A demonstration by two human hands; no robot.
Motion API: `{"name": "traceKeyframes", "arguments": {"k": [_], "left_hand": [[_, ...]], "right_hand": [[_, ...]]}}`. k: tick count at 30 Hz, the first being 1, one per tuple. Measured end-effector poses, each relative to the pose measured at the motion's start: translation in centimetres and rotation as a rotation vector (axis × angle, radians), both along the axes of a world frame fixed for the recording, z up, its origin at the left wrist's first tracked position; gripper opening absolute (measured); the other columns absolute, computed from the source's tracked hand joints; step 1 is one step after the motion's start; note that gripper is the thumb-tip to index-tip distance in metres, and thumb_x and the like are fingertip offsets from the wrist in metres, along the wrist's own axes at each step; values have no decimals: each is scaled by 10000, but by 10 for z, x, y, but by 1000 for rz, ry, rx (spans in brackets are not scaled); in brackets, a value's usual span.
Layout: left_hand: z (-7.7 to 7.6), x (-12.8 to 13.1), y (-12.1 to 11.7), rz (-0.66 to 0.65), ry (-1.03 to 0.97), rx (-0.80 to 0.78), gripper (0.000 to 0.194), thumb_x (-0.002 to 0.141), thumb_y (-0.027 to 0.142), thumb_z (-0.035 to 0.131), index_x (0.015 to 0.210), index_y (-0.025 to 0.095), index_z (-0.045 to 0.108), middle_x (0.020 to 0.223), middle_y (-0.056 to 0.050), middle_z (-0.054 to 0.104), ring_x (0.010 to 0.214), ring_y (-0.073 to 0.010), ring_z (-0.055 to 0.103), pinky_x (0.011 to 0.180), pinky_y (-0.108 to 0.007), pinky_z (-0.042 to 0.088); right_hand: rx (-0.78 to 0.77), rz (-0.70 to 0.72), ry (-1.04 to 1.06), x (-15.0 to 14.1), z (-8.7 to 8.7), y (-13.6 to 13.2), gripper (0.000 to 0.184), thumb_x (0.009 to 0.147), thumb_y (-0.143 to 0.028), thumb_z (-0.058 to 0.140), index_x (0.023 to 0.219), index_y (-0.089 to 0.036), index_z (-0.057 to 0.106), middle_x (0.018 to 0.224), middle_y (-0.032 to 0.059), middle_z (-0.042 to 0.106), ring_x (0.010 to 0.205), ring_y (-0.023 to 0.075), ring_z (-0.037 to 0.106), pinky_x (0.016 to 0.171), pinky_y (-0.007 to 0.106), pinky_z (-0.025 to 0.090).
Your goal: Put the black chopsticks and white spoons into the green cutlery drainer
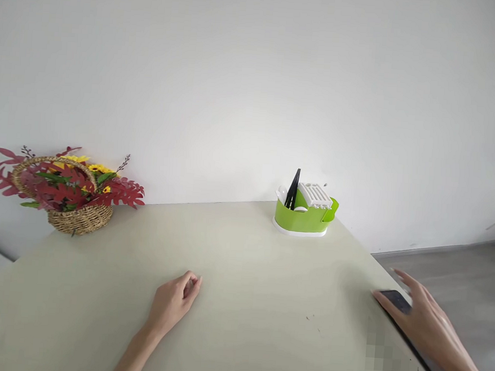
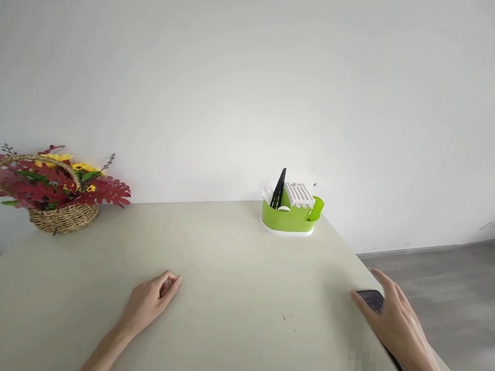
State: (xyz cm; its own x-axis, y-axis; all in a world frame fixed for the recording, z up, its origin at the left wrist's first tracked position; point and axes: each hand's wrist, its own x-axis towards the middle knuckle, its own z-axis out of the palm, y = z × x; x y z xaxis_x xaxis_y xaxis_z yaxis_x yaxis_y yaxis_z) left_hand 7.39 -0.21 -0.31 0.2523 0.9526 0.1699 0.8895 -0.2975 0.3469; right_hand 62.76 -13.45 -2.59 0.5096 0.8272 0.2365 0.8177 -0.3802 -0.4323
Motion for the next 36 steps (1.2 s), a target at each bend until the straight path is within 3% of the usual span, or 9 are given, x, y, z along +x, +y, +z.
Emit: {"name": "traceKeyframes", "arguments": {"k": [3,5,8,11,16,22,27,36], "left_hand": [[-1,-1,0,-4,-13,-9,409,1016,541,361,812,241,550,582,55,495,505,-136,458,569,-253,315],[-1,-2,-1,-6,-22,-15,410,1019,542,362,813,241,549,583,56,498,507,-136,464,573,-252,320],[-2,-2,-1,4,-26,-12,402,1020,533,372,810,241,549,578,61,485,501,-132,455,573,-252,319],[-3,-3,-1,3,-29,-11,397,1021,525,376,807,239,550,582,59,488,506,-132,460,575,-254,316],[-6,-4,-1,-1,-43,-12,398,1024,518,375,804,238,552,575,60,477,502,-130,453,572,-251,311],[-5,-3,-2,0,-46,-13,386,1022,508,389,801,237,552,562,65,466,489,-127,428,563,-249,296],[-6,-4,-2,-3,-57,-9,369,1023,481,399,803,235,561,570,60,490,491,-125,432,561,-249,292],[-9,-7,-2,-10,-65,-20,367,1031,490,394,826,237,561,593,59,527,520,-133,484,580,-255,317]], "right_hand": [[120,167,53,-32,34,70,707,908,-667,533,1482,-264,443,1443,124,605,1168,332,679,947,445,545],[128,190,56,-44,42,120,727,927,-662,495,1495,-215,425,1427,148,611,1080,292,714,913,400,561],[129,204,4,-50,34,181,787,897,-639,536,1484,-125,433,1472,233,549,1211,375,634,978,474,512],[118,251,-43,-46,18,212,688,881,-648,546,1311,-112,566,1293,242,650,1256,415,584,965,486,499],[119,345,-115,-38,4,215,593,882,-706,504,1048,-150,624,1038,218,701,1034,406,645,831,486,525],[164,499,-203,-58,-1,202,435,940,-632,532,998,-211,624,975,141,714,1018,349,638,868,454,515],[214,567,-240,-104,-2,195,334,1007,-532,509,944,-218,604,969,139,719,1015,340,640,872,457,522],[296,664,-231,-212,5,167,147,1051,-354,512,986,-235,569,993,103,702,1028,307,632,843,421,539]]}}
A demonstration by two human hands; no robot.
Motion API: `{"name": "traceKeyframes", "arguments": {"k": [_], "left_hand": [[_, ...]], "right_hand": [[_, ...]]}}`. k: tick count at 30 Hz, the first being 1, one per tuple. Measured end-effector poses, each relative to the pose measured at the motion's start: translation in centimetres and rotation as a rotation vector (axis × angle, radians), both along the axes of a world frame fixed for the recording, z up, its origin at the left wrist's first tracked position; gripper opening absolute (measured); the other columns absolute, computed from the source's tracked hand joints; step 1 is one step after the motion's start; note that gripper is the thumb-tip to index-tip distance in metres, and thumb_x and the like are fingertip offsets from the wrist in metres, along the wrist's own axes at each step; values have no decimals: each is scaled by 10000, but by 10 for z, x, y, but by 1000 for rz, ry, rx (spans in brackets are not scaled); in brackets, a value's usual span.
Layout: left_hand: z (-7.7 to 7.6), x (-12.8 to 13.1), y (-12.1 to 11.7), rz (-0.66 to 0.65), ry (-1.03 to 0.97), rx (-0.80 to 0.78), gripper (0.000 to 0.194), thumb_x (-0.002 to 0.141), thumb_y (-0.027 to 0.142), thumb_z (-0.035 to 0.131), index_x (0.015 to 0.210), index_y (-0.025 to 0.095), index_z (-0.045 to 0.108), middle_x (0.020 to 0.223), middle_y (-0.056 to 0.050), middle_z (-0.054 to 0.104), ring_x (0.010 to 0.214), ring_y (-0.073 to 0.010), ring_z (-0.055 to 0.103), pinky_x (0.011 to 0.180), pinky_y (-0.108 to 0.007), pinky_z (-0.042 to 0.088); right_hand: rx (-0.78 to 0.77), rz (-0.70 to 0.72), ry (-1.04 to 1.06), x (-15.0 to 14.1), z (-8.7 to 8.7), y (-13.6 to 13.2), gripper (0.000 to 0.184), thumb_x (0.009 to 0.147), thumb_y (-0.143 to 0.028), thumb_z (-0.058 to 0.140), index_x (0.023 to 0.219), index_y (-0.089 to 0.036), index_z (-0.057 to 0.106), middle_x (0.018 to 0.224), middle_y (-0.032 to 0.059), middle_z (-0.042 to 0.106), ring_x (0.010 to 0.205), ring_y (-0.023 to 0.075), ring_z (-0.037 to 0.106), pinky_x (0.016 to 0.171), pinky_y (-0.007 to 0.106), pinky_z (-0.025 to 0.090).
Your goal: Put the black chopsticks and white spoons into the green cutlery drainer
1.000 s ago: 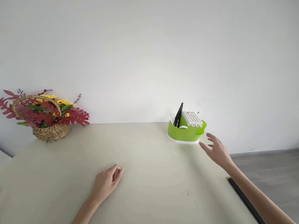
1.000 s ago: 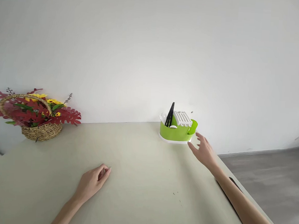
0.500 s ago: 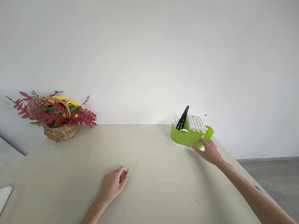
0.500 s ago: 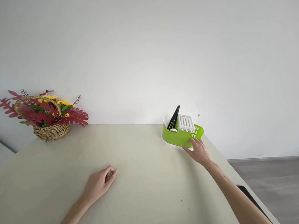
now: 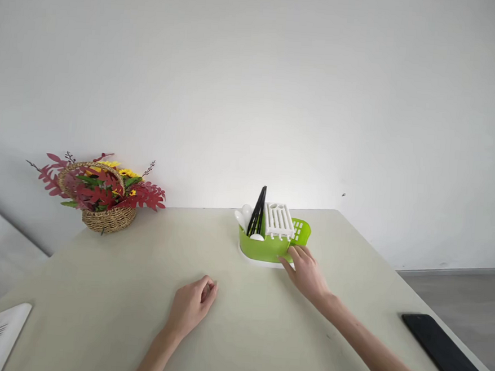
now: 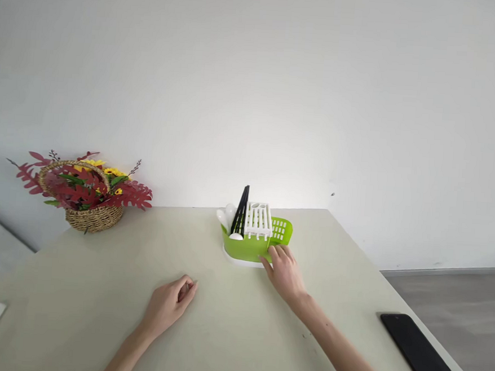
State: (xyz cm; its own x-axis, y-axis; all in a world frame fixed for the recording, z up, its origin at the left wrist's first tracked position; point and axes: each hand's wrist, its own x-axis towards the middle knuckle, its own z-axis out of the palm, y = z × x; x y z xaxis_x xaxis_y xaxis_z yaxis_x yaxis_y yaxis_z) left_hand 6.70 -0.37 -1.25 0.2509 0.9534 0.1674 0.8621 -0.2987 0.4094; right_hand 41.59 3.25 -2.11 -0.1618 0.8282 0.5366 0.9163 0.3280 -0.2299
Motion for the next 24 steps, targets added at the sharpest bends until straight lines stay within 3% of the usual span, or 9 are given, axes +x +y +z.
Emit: {"name": "traceKeyframes", "arguments": {"k": [5,9,12,14,16,20,24], "left_hand": [[1,1,-2,6,-23,-7,363,1025,497,407,823,238,560,588,62,541,524,-135,497,584,-258,324],[-3,2,-3,7,-65,3,355,1011,494,432,805,237,564,573,66,533,509,-130,485,576,-258,322],[2,-2,1,153,-233,43,356,986,522,466,786,241,557,547,64,510,499,-138,489,551,-256,337],[16,-6,9,299,-375,147,352,977,538,477,800,245,556,581,48,535,539,-154,519,566,-259,381],[41,-7,21,376,-444,296,321,977,529,486,854,246,570,708,7,618,669,-184,585,628,-275,440],[100,8,53,306,-468,478,279,968,503,525,1034,237,574,1084,-96,682,1023,-251,632,806,-341,519],[136,36,87,160,-532,397,344,948,516,587,1123,223,541,1223,-131,668,1170,-254,632,996,-389,499]], "right_hand": [[20,34,35,-47,6,-12,144,1037,-352,554,943,-244,536,947,87,675,958,298,626,775,412,546],[31,57,64,-67,8,-17,154,1038,-354,550,929,-249,524,923,78,665,928,295,619,754,420,549],[37,81,87,-75,9,-20,169,1048,-366,522,921,-256,520,914,77,659,922,296,621,751,430,556],[38,103,106,-80,10,-22,175,1051,-378,512,919,-264,520,911,75,656,922,299,628,751,438,566],[38,134,126,-84,10,-25,161,1049,-373,512,926,-270,527,916,74,659,929,300,640,754,449,579],[42,212,175,-89,13,-36,84,1043,-314,507,1100,-275,554,1078,94,678,1087,310,655,840,483,607],[64,248,226,-81,11,-54,380,1035,-227,452,1408,-296,437,1467,116,531,1434,307,462,1083,541,517]]}}
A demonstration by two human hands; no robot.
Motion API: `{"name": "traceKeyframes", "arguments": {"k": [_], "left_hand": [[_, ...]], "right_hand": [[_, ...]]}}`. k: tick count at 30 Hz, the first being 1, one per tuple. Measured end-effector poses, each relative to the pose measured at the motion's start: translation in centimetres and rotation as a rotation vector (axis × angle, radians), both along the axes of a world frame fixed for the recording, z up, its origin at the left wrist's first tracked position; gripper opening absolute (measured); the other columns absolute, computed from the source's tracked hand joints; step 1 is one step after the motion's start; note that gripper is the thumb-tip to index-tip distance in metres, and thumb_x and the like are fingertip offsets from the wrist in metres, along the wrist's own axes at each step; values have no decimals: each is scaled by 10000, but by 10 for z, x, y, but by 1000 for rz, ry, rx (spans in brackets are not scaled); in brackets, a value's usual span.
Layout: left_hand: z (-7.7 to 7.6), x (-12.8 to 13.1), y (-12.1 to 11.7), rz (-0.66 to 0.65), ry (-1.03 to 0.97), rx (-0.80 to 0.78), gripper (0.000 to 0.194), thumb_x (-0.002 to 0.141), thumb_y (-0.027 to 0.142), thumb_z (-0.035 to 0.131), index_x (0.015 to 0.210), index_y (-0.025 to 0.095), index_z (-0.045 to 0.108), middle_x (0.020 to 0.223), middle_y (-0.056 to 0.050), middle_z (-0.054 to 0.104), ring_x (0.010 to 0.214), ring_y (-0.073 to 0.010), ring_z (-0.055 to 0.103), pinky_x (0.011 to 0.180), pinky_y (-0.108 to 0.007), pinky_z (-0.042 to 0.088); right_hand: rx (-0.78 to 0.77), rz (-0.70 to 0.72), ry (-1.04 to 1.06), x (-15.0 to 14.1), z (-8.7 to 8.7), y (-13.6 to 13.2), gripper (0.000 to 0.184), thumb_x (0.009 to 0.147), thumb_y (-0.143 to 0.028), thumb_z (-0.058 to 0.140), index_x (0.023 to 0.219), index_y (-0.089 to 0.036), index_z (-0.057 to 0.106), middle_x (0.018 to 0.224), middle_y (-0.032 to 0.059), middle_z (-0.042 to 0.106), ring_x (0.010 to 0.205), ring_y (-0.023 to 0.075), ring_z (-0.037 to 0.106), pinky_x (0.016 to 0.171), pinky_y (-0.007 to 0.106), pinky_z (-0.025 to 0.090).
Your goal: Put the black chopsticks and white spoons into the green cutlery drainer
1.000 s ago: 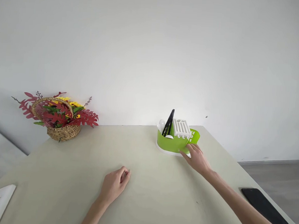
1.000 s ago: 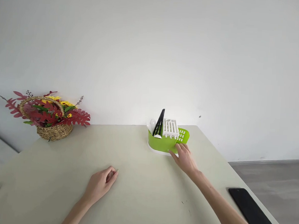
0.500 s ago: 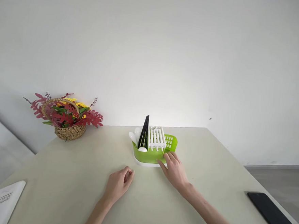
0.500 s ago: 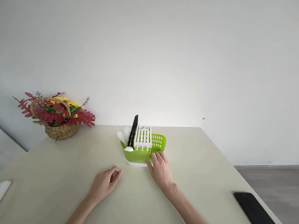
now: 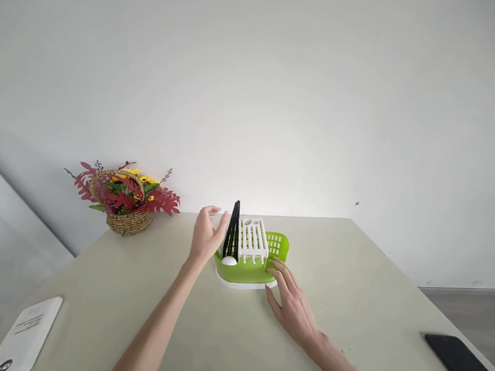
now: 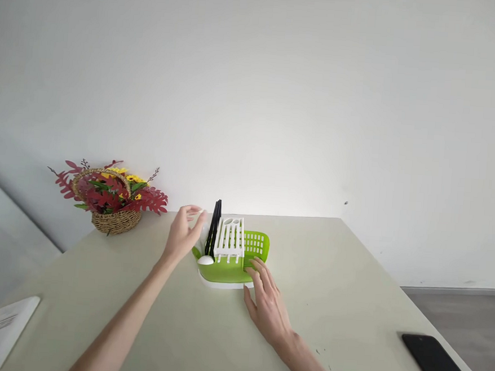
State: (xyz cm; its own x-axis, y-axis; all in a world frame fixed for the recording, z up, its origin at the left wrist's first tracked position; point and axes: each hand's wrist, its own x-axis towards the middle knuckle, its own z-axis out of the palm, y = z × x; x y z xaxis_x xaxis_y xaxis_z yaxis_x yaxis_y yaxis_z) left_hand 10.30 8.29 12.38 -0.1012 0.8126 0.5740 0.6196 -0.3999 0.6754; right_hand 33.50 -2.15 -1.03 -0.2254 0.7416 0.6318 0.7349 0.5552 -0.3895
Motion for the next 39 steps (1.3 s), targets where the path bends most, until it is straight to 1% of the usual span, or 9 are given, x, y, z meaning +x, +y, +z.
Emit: {"name": "traceKeyframes", "arguments": {"k": [8,13,21,24,27,30,32,35,39], "left_hand": [[10,31,43,-86,150,-383,509,941,631,556,1179,181,573,1083,-149,761,990,-274,726,810,-348,527],[6,36,55,-138,203,-381,411,993,544,489,828,212,669,810,-92,762,786,-258,725,733,-345,519],[9,35,51,-179,56,-300,450,1049,545,364,785,224,536,843,-102,783,751,-213,750,710,-321,566],[33,33,52,-206,-75,-254,480,1070,571,264,835,215,484,904,-108,784,733,-172,758,688,-288,582],[78,12,48,-213,-385,-82,472,1059,601,321,838,209,460,818,-73,744,663,-146,731,686,-296,589],[127,-35,28,-216,-674,198,409,1040,594,436,860,227,444,648,58,575,540,-88,607,637,-255,556],[144,-75,9,-280,-760,189,420,1030,592,473,821,231,427,578,102,398,484,-64,467,587,-220,518],[131,-127,-17,-185,-683,19,445,1009,615,480,788,237,401,579,108,256,443,-64,270,428,-177,355],[51,-168,-30,40,-396,-363,493,908,693,545,777,236,415,594,103,318,428,-59,255,390,-178,209]], "right_hand": [[-199,-204,211,42,-42,-26,397,1018,-299,445,1414,-308,418,1513,109,447,1291,285,578,998,494,560],[-243,-281,246,51,-57,-23,367,1008,-327,438,1374,-297,431,1453,110,481,1087,256,663,870,449,602],[-290,-278,237,51,-60,-21,272,983,-314,435,1249,-304,491,1380,88,521,1030,244,684,868,451,596],[-291,-277,234,51,-59,-22,274,974,-309,443,1242,-306,499,1369,87,527,1104,260,668,912,467,582],[-298,-278,233,51,-60,-23,274,971,-310,448,1239,-307,505,1374,87,526,1135,266,656,920,471,579],[-312,-278,239,52,-62,-23,273,974,-324,447,1239,-307,512,1391,87,519,1151,266,647,927,466,577],[-322,-281,246,53,-63,-23,270,974,-340,449,1232,-305,522,1400,87,518,1146,266,648,921,462,579],[-337,-287,257,54,-66,-24,271,968,-366,455,1218,-306,540,1404,82,528,1121,268,655,898,456,583],[-362,-294,265,57,-69,-25,297,964,-402,461,1236,-312,538,1414,79,532,1037,264,680,871,458,586]]}}
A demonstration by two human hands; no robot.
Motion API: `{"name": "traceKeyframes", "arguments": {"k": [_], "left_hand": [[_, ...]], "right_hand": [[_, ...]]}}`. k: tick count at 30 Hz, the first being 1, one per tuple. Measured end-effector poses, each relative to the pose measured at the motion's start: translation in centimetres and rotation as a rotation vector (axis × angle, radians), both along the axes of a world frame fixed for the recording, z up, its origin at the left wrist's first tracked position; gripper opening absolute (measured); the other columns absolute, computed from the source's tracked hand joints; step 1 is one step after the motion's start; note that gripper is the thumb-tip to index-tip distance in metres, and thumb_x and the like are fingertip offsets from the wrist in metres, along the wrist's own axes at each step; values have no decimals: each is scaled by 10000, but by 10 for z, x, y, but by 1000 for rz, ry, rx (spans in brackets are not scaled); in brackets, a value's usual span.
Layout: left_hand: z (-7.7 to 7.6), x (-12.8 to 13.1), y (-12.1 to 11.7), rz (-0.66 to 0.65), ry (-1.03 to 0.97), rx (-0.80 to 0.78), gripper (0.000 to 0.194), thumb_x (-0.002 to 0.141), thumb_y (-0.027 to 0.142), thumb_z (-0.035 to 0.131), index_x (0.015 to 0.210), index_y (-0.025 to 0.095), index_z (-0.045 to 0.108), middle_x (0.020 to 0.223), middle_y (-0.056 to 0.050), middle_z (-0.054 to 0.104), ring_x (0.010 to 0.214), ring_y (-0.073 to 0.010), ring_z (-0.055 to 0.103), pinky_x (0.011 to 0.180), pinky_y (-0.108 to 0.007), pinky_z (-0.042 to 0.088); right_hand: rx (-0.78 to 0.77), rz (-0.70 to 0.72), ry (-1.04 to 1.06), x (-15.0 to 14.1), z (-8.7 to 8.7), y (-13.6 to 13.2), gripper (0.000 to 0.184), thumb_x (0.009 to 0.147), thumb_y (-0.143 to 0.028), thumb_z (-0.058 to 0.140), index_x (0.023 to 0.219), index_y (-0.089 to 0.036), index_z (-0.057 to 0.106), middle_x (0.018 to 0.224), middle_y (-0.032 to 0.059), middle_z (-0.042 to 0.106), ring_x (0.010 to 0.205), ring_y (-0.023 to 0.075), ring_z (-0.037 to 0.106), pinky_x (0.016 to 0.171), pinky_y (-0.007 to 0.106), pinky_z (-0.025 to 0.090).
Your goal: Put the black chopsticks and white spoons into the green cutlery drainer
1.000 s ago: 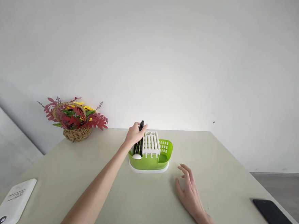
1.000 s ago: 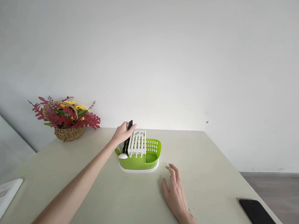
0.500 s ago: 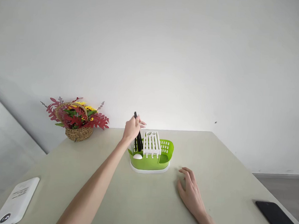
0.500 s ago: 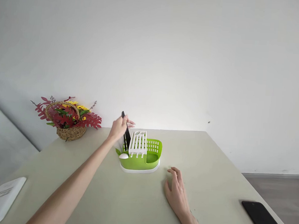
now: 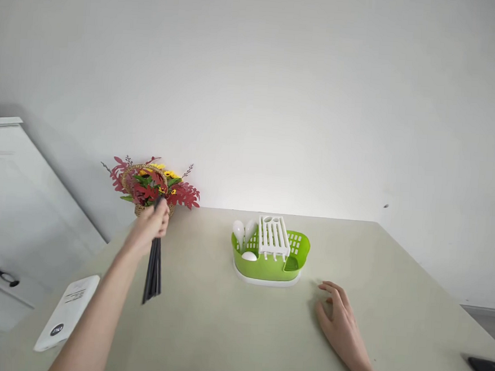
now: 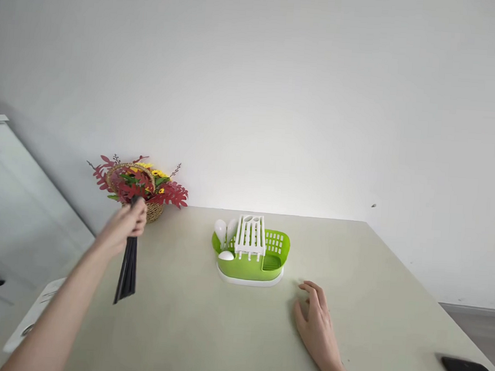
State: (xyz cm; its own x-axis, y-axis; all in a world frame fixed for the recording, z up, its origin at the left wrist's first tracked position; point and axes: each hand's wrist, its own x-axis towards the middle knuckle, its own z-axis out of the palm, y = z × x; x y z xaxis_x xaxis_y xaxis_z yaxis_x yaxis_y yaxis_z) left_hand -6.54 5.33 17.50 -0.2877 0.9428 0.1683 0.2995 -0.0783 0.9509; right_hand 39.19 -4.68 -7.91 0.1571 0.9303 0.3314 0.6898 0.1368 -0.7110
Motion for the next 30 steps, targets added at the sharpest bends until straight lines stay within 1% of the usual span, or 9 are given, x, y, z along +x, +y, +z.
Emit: {"name": "traceKeyframes", "arguments": {"k": [3,5,8,11,14,18,24,27,30], "left_hand": [[-67,-18,1,39,161,-203,515,857,740,509,769,239,431,543,118,319,385,-66,266,392,-190,207],[-102,-28,3,60,252,-264,479,856,710,495,770,241,451,508,113,338,367,-87,310,394,-208,227],[-137,-41,5,73,398,-291,349,871,579,524,792,240,495,510,74,450,406,-131,442,441,-240,314],[-157,-52,7,55,539,-257,218,895,441,512,830,236,547,616,8,593,553,-180,587,570,-283,426],[-170,-58,11,39,665,-185,207,919,389,477,853,226,586,783,-61,670,774,-239,664,751,-342,491],[-183,-63,16,62,807,-85,203,898,366,508,907,209,637,977,-131,665,1034,-316,630,966,-440,472],[-195,-66,8,83,921,39,381,923,338,481,1246,164,583,1166,-179,610,1132,-349,574,1020,-548,444],[-186,-55,1,110,960,118,409,961,399,478,1275,148,555,1267,-210,559,1231,-384,517,1058,-597,403],[-156,-22,-9,67,936,304,407,988,430,506,1301,171,527,1302,-197,537,1277,-369,500,1096,-591,390]], "right_hand": [[-14,-3,4,1,-2,0,317,962,-418,459,1252,-313,530,1413,83,539,999,262,688,839,443,591],[-21,-10,4,1,-3,0,320,959,-428,458,1248,-311,532,1409,83,546,1017,267,683,827,433,591],[-32,-21,1,1,-3,0,315,953,-439,459,1228,-310,541,1409,77,555,1026,265,683,827,429,590],[-43,-26,-1,1,-3,1,316,941,-438,466,1218,-311,550,1369,67,594,1020,261,689,860,437,584],[-51,-25,-2,2,-2,1,309,933,-436,468,1199,-308,564,1315,63,632,1010,259,694,862,433,580],[-55,-17,-8,4,-1,1,271,936,-419,464,1143,-304,595,1355,59,621,1009,251,695,856,416,571],[-63,-11,-1,3,1,0,273,944,-406,458,1138,-283,604,1363,70,618,981,234,694,825,390,557],[-75,-10,8,2,2,0,276,943,-414,468,1141,-279,605,1363,60,614,1000,226,685,829,377,547],[-84,-14,23,2,3,0,275,938,-421,468,1134,-282,603,1362,51,613,1054,234,667,862,380,536]]}}
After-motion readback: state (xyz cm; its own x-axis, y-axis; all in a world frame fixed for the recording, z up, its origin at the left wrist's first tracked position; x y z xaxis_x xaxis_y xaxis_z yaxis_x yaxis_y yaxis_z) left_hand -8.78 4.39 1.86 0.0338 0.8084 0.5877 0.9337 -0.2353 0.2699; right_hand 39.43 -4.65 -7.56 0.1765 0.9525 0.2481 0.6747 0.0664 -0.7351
